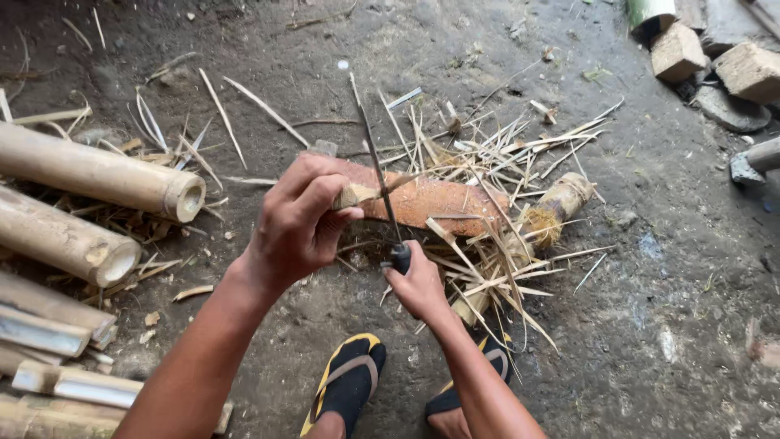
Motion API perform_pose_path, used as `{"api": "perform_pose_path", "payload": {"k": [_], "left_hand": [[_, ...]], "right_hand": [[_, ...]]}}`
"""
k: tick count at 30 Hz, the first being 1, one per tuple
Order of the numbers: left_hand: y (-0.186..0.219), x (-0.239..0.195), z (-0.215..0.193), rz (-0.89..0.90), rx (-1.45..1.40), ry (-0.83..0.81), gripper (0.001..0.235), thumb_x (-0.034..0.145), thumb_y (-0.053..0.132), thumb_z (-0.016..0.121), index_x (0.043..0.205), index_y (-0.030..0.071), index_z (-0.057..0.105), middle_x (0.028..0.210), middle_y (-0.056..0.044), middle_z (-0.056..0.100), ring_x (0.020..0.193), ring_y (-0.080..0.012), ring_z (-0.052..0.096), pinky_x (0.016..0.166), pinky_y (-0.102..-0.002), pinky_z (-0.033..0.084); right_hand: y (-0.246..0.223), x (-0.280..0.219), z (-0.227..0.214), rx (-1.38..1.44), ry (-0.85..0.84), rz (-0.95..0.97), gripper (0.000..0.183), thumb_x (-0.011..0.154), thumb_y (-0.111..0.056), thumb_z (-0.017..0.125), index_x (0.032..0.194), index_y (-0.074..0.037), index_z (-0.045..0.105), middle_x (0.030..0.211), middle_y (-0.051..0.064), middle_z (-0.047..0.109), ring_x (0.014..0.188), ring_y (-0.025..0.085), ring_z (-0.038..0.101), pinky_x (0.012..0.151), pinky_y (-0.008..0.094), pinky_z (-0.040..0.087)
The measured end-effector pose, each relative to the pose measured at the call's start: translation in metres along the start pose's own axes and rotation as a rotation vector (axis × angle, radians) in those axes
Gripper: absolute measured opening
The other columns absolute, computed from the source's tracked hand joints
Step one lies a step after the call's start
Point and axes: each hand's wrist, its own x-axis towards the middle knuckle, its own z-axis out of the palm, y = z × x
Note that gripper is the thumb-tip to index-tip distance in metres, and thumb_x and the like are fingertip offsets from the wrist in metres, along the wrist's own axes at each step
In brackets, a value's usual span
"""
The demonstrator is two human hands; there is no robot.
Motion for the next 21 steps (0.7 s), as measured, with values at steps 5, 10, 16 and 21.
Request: {"api": "perform_pose_path", "payload": {"k": [5, 10, 16, 21], "left_hand": [[-0.016, -0.012, 0.002, -0.071, 0.041, -0.040, 0.023, 0.099, 0.019, 0.072, 0.098, 0.003, 0.056, 0.092, -0.010, 0.061, 0.086, -0.0241, 0.062, 0.074, -0.039, 0.053], [-0.030, -0.024, -0.008, -0.109, 0.076, -0.006, 0.022, 0.105, 0.022, 0.067, 0.094, 0.007, 0.056, 0.093, -0.010, 0.064, 0.090, -0.0227, 0.066, 0.075, -0.034, 0.058], [-0.025, -0.027, -0.014, -0.178, 0.017, 0.005, 0.032, 0.107, 0.034, 0.060, 0.091, 0.007, 0.057, 0.093, -0.009, 0.064, 0.093, -0.0232, 0.067, 0.078, -0.035, 0.058], [-0.002, -0.029, -0.013, -0.158, 0.070, 0.020, 0.044, 0.105, 0.044, 0.061, 0.093, 0.002, 0.063, 0.093, -0.012, 0.064, 0.089, -0.0263, 0.066, 0.076, -0.038, 0.054]], "right_hand": [[-0.018, -0.025, 0.009, 0.076, 0.081, -0.218, 0.037, 0.082, -0.018, 0.071, 0.114, -0.007, 0.056, 0.079, 0.016, 0.068, 0.074, 0.037, 0.069, 0.069, 0.041, 0.054], [0.034, 0.020, 0.031, -0.155, 0.180, -0.042, 0.032, 0.082, -0.016, 0.075, 0.107, -0.005, 0.059, 0.085, 0.021, 0.070, 0.085, 0.045, 0.066, 0.070, 0.046, 0.051], [0.114, 0.030, 0.034, 0.198, -0.111, 0.163, 0.038, 0.075, -0.019, 0.077, 0.104, -0.005, 0.057, 0.084, 0.022, 0.067, 0.072, 0.037, 0.070, 0.064, 0.046, 0.055], [0.020, -0.037, 0.004, -0.063, 0.026, 0.192, 0.031, 0.080, -0.017, 0.073, 0.104, -0.005, 0.057, 0.076, 0.019, 0.069, 0.072, 0.033, 0.070, 0.067, 0.041, 0.052]]}}
